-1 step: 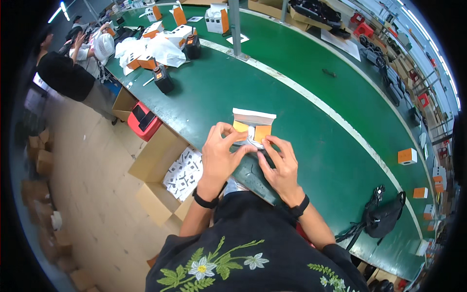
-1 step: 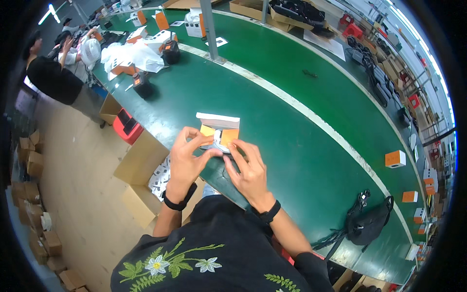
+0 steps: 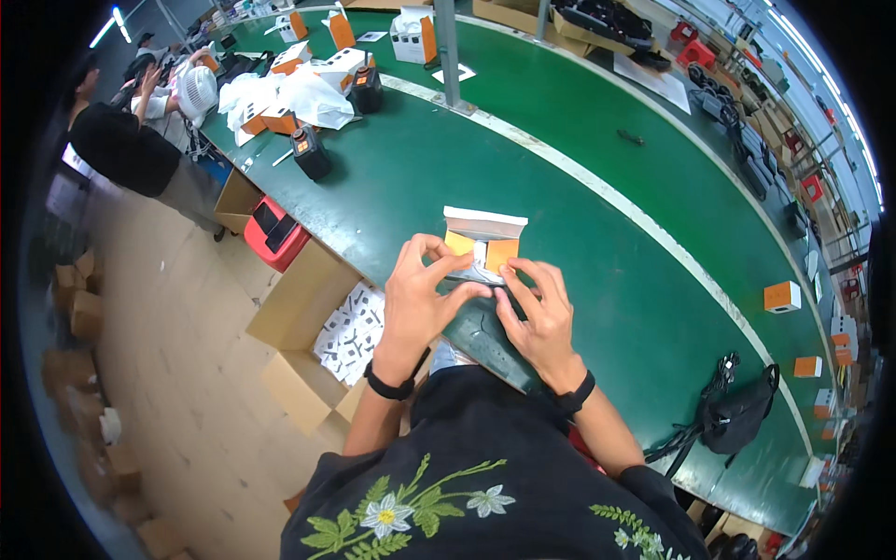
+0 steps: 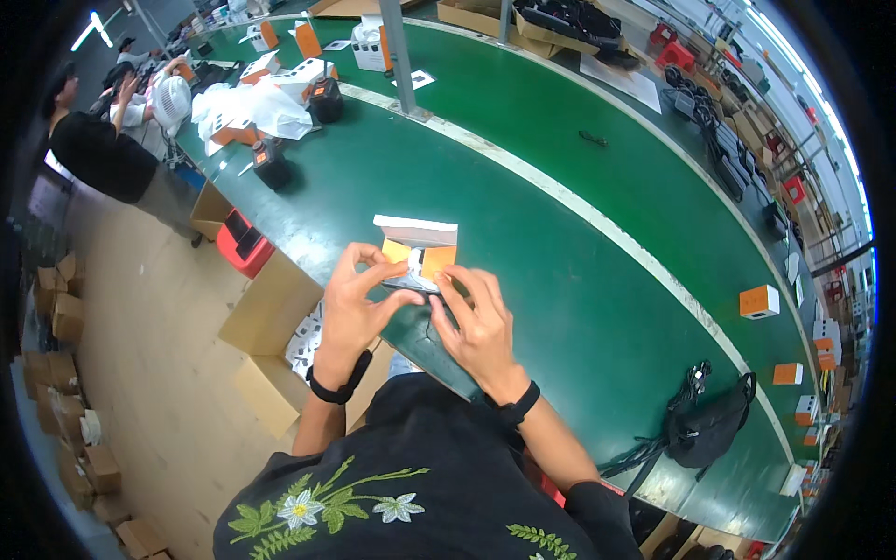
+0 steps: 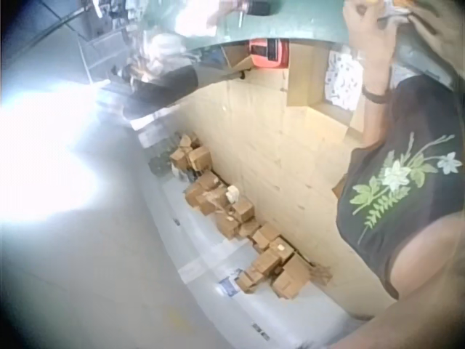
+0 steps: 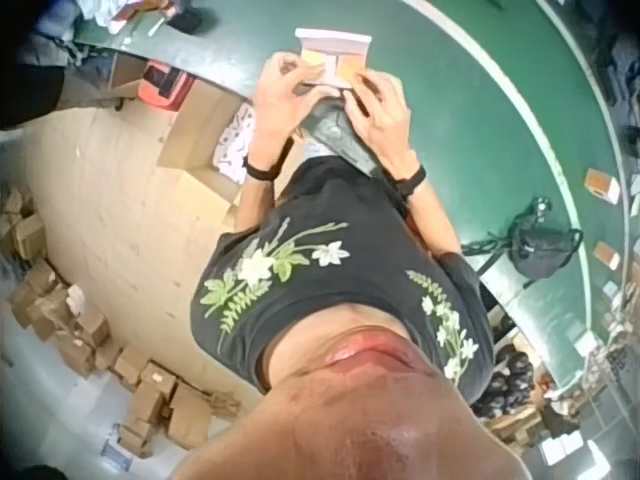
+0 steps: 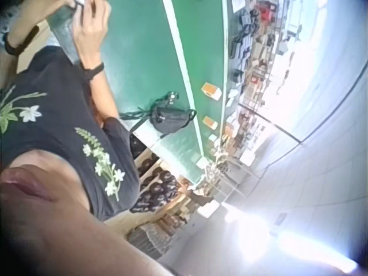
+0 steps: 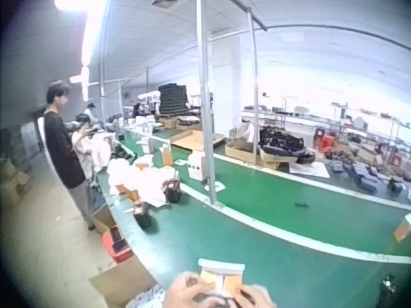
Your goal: Packing small electronic components and cables into cardboard retail boxes on an assembly line.
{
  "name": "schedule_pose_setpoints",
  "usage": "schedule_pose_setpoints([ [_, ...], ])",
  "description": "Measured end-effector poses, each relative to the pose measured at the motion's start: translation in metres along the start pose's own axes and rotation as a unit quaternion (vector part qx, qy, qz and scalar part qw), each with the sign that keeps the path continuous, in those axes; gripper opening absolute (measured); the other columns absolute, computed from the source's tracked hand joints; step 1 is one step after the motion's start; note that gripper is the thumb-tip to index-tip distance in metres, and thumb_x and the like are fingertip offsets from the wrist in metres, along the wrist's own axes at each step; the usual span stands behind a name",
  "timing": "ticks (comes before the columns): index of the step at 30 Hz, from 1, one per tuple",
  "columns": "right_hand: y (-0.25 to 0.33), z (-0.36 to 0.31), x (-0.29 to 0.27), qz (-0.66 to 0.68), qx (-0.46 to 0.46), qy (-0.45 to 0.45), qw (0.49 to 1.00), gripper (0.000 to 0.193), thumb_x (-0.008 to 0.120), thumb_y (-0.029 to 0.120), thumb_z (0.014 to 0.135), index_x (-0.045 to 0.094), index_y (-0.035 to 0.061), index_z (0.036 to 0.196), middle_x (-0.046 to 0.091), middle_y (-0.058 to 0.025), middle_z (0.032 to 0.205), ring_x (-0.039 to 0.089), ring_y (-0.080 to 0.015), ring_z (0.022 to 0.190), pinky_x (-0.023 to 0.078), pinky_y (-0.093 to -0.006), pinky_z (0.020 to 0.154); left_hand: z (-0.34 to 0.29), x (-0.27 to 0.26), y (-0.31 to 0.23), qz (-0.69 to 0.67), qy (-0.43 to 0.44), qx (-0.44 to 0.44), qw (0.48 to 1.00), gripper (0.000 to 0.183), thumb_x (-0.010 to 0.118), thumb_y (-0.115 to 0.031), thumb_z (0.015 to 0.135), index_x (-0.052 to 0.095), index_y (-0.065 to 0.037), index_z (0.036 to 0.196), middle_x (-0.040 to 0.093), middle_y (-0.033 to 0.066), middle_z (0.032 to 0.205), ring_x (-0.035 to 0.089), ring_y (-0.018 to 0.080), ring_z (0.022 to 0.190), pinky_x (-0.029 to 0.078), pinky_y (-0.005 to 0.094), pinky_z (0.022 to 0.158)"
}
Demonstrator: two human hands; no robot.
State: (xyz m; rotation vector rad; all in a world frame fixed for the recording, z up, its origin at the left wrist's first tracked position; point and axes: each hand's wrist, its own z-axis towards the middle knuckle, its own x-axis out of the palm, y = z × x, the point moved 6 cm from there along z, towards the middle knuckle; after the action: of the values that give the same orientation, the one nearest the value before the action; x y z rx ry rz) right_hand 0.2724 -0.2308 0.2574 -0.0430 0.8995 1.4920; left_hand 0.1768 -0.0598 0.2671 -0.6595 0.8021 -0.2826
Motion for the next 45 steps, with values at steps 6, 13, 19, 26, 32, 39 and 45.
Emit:
schedule_pose_setpoints([
  [6,-0.003,0.02,-0.013,-0.035,-0.008,0.038,0.999,0.027,0.085,0.003,0.087,0.081,0.0049,0.114,0.073,-0.0128,0.124,0.07,-0.0325,0.115,0.063,-0.0391,0.071,0.018,0.002,0.018,-0.051,-0.017,0.078,0.995,0.037,0.097,-0.015,0.082,0.072,-0.004,0.106,0.065,0.0215,0.146,0.068,0.0414,0.129,0.058,0.0486,0.105],
  [13,-0.017,0.022,-0.016,0.09,0.056,0.042,0.994,0.024,0.086,0.009,0.09,0.08,0.006,0.114,0.073,-0.0153,0.122,0.074,-0.0303,0.102,0.063,-0.0404,0.07,0.021,-0.001,0.024,-0.15,0.038,0.129,0.979,0.084,0.102,-0.017,0.074,0.056,-0.004,0.143,0.076,0.0158,0.132,0.07,0.039,0.13,0.056,0.0506,0.11],
  [19,-0.024,0.02,-0.013,0.149,0.092,0.082,0.981,0.031,0.085,0.014,0.097,0.081,0.0098,0.127,0.07,-0.0164,0.129,0.077,-0.0266,0.088,0.063,-0.0393,0.069,0.016,0.006,0.02,-0.089,0.05,0.172,0.98,0.037,0.095,-0.014,0.077,0.089,-0.014,0.113,0.077,0.0118,0.126,0.072,0.035,0.119,0.06,0.0463,0.101],
  [26,-0.021,0.02,-0.009,-0.012,0.01,0.085,0.996,0.031,0.085,0.015,0.096,0.083,0.0142,0.127,0.07,-0.0135,0.136,0.077,-0.0257,0.09,0.064,-0.039,0.07,0.021,0.003,0.019,-0.063,0.044,0.187,0.979,0.038,0.093,-0.008,0.078,0.088,-0.013,0.116,0.078,0.0126,0.124,0.073,0.0357,0.117,0.061,0.0461,0.098],
  [32,-0.025,0.02,-0.011,0.037,0.002,0.112,0.993,0.039,0.087,0.017,0.092,0.082,0.0168,0.131,0.065,-0.0146,0.153,0.071,-0.0331,0.123,0.067,-0.0408,0.078,0.009,0.002,0.017,-0.051,0.082,0.184,0.978,0.047,0.091,-0.003,0.078,0.085,-0.013,0.123,0.073,0.0152,0.138,0.069,0.0397,0.13,0.06,0.0498,0.104],
  [39,-0.037,0.021,0.002,-0.004,-0.007,0.103,0.995,0.062,0.091,0.014,0.085,0.075,0.0208,0.145,0.058,-0.0174,0.161,0.066,-0.0414,0.134,0.066,-0.0451,0.095,0.018,0.03,0.015,-0.064,0.116,0.194,0.972,0.056,0.091,-0.006,0.081,0.079,-0.012,0.135,0.067,0.0164,0.149,0.061,0.0426,0.143,0.055,0.0536,0.116],
  [45,-0.12,0.023,-0.059,-0.128,0.105,0.016,0.986,0.052,0.089,0.021,0.088,0.078,0.0191,0.139,0.065,-0.0194,0.15,0.068,-0.0395,0.131,0.064,-0.0447,0.099,0.094,0.073,0.002,-0.076,0.288,0.169,0.94,0.076,0.084,-0.037,0.097,0.056,-0.014,0.164,0.053,0.0196,0.165,0.05,0.0422,0.154,0.046,0.0507,0.125],
])
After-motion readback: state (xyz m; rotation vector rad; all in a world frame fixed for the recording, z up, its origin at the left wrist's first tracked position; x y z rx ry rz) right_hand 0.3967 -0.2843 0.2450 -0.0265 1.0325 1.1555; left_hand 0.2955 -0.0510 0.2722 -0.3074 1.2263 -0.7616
